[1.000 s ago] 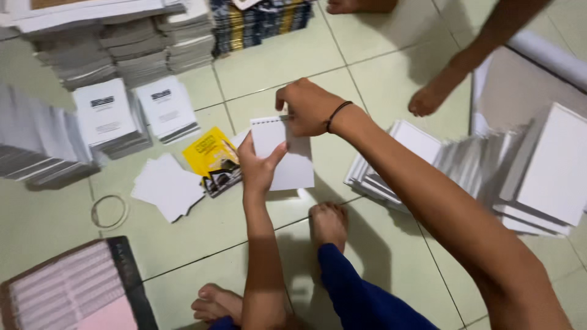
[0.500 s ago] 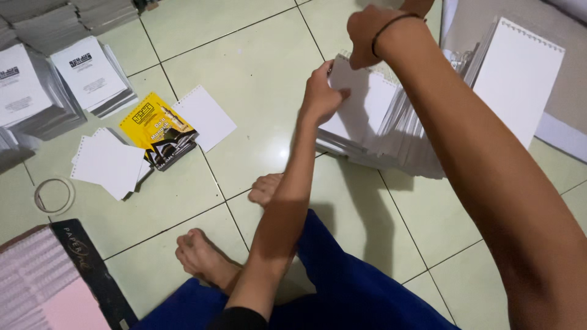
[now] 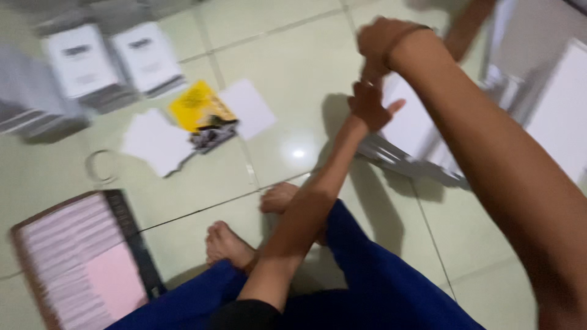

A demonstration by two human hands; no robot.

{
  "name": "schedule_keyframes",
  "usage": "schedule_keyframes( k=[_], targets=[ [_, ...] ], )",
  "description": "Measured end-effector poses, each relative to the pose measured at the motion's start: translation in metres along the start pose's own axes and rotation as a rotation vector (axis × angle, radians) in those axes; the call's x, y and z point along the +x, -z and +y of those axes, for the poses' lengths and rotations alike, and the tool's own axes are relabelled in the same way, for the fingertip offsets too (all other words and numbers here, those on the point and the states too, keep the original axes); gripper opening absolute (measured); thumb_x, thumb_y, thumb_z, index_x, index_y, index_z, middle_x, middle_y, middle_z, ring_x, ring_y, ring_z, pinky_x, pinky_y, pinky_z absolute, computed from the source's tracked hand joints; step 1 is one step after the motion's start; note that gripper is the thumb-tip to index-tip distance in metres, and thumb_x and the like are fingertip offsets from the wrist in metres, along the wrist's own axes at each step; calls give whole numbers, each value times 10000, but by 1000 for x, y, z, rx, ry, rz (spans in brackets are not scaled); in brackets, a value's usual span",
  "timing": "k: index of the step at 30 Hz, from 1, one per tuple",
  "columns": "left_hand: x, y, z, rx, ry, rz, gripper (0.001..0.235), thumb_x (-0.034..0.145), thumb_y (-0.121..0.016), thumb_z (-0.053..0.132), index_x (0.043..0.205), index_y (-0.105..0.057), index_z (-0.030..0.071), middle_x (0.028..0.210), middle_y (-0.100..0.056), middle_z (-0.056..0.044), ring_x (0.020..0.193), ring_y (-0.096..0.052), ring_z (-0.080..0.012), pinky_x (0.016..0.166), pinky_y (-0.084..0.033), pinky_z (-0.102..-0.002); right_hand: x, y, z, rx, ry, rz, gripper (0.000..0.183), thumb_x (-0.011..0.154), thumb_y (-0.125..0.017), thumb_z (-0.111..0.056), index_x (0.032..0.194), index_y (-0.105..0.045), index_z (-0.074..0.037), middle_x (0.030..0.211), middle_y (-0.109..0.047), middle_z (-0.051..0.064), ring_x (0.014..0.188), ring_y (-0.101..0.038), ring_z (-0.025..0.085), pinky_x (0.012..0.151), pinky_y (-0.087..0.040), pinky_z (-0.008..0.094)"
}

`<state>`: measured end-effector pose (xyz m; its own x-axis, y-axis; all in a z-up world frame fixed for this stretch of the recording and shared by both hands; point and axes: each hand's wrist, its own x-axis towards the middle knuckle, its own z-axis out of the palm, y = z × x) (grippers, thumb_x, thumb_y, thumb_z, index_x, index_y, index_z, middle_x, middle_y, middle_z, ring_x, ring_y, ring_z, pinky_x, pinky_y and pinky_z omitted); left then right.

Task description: The person sits on the floor and assembles small spiral notebooks by hand. They pick up loose spiral bindings and insert them into the holes of stacked paper sheets, then place the finished notebooks onto a nearby pile.

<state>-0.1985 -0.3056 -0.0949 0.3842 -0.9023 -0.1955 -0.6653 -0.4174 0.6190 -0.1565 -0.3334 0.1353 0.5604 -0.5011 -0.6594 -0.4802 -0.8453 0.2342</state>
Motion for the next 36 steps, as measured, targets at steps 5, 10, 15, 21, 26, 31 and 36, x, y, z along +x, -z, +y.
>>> schedule_keyframes(
  k=[5, 10, 15, 21, 26, 31, 36],
  targets=[
    [-36, 120, -81, -405, -48, 143, 543, 875, -652, 365, 1357, -539, 144, 1228, -593, -137, 1111, -587, -330, 896, -519, -456, 6, 33, -45, -52, 24, -13, 628, 938, -632, -354, 1528, -498, -185, 1468, -576, 118, 1264, -629, 350, 971, -564, 516],
    [-88, 220, -189, -371, 9, 355, 272, 842, -738, 252, 1091, -669, 167, 973, -672, -44, 915, -677, -240, 825, -506, -372, 11, 76, -107, -180, 179, 106, 614, 914, -663, -364, 1493, -530, -209, 1443, -608, 143, 1288, -622, 360, 976, -566, 525],
    [-140, 267, -275, -497, 159, 533, 185, 833, -639, 184, 1008, -696, 165, 925, -737, 1, 876, -689, -153, 827, -524, -301, 13, 121, -173, -540, 403, 345, 426, 826, -688, -428, 1177, -708, -188, 1094, -780, 147, 1013, -768, 366, 796, -604, 465],
    [-201, 256, -323, -433, 355, 662, 179, 888, -628, 75, 1033, -729, 106, 1031, -730, -65, 961, -707, -241, 840, -548, -349, 24, 160, -285, -505, 592, 340, 400, 886, -601, -338, 1237, -644, -150, 1299, -682, 168, 1146, -708, 416, 862, -611, 538],
    [-212, 265, -349, -373, 485, 746, 144, 900, -637, 76, 1032, -676, 117, 1008, -683, -75, 904, -710, -283, 813, -559, -431, 160, 78, -331, -598, 900, 462, 361, 864, -614, -217, 1205, -644, -102, 1220, -682, 124, 1106, -683, 328, 876, -597, 466],
    [-186, 247, -385, -305, 482, 781, 158, 873, -650, 59, 1012, -676, 131, 942, -655, -87, 936, -706, -343, 857, -569, -485, 222, 51, -356, -688, 992, 575, 529, 838, -700, -293, 1316, -608, -86, 1334, -610, 105, 1231, -616, 284, 965, -586, 402],
    [-162, 234, -392, -415, 643, 821, 196, 904, -624, 16, 1072, -657, 111, 1033, -658, -98, 1025, -678, -350, 938, -526, -459, 282, 48, -377, -435, 1036, 685, 516, 915, -671, -377, 1299, -606, -41, 1330, -583, 143, 1290, -533, 314, 1085, -489, 431]
  ],
)
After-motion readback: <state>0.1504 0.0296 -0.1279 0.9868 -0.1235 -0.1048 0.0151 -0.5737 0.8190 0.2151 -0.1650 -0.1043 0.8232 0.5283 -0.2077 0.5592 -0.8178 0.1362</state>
